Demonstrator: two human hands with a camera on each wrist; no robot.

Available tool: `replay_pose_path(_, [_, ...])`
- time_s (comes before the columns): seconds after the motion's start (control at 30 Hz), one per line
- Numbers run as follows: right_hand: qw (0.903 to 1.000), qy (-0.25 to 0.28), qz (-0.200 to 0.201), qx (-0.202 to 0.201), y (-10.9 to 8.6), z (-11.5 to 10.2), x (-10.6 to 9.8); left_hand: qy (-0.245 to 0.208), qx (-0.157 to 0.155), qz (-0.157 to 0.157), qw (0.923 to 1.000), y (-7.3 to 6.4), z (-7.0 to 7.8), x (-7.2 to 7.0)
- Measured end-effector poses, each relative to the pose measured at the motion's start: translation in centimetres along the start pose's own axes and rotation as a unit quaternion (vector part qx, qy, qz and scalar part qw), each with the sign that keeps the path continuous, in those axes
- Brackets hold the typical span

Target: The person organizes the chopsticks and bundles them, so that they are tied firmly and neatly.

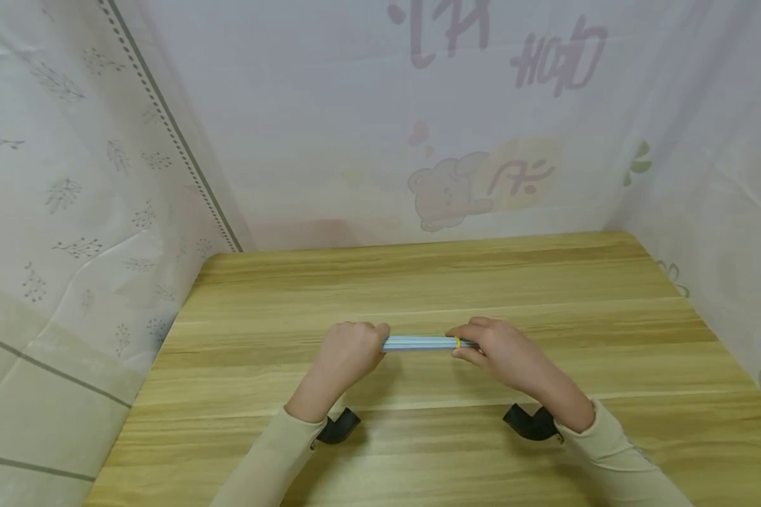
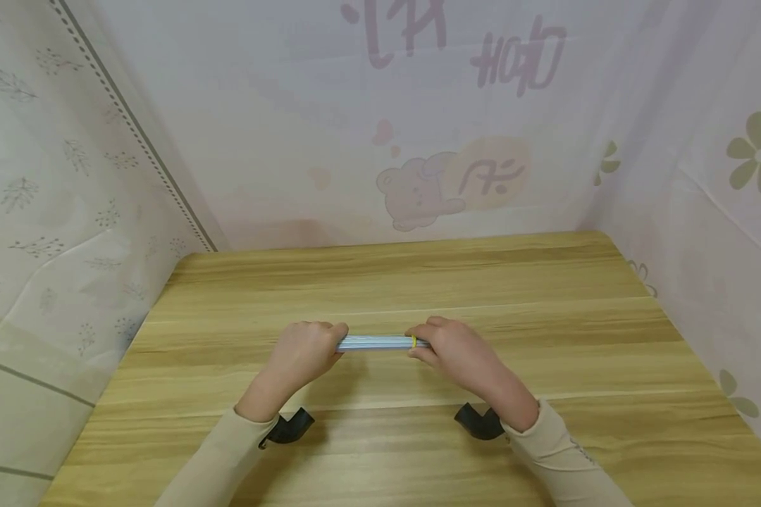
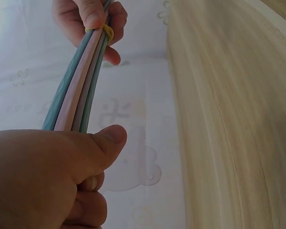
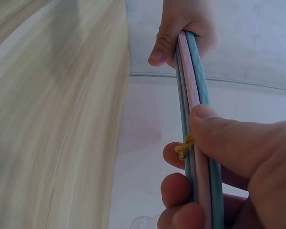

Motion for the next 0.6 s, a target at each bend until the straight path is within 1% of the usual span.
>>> replay_pose_path(0.17, [0.9998, -0.009, 0.010, 0.016, 0.1, -0.2, 0.1, 0.001, 0.001, -0.008, 1.0000, 0.0, 0.1, 0.1])
replay_pose_path(0.23, [0.9993, -0.023, 0.026, 0.013, 0.2, -0.3, 0.1, 0.002, 0.000, -0.008, 1.0000, 0.0, 0.0, 0.0])
replay_pose_path(0.3, [0.9977, -0.049, 0.047, 0.006, 0.2, -0.4, 0.1, 0.002, -0.001, -0.006, 1.0000, 0.1, 0.1, 0.0])
replay_pose_path(0.37, [0.9940, -0.082, 0.072, -0.006, 0.3, -0.6, 0.2, 0.002, -0.003, -0.006, 1.0000, 0.1, 0.1, -0.1])
replay_pose_path(0.47, [0.9860, -0.127, 0.106, -0.024, 0.3, -1.0, 0.2, 0.002, -0.003, -0.009, 1.0000, 0.1, 0.1, 0.0])
replay_pose_path(0.53, [0.9818, -0.144, 0.120, -0.032, 0.3, -1.2, 0.1, 0.003, -0.003, -0.012, 0.9999, 0.1, 0.1, 0.0])
replay_pose_path(0.6, [0.9800, -0.151, 0.125, -0.037, 0.3, -1.3, 0.1, 0.003, -0.003, -0.015, 0.9999, 0.2, 0.2, 0.0])
Point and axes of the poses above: each hand's wrist, its own y-axis towards the middle knuckle, its own x-axis out of the palm, z = x × y, the point moved 6 cm from there along y, towards the middle knuckle, and after that the axes turned 2 degrees about -y, right-handed, at the moved point
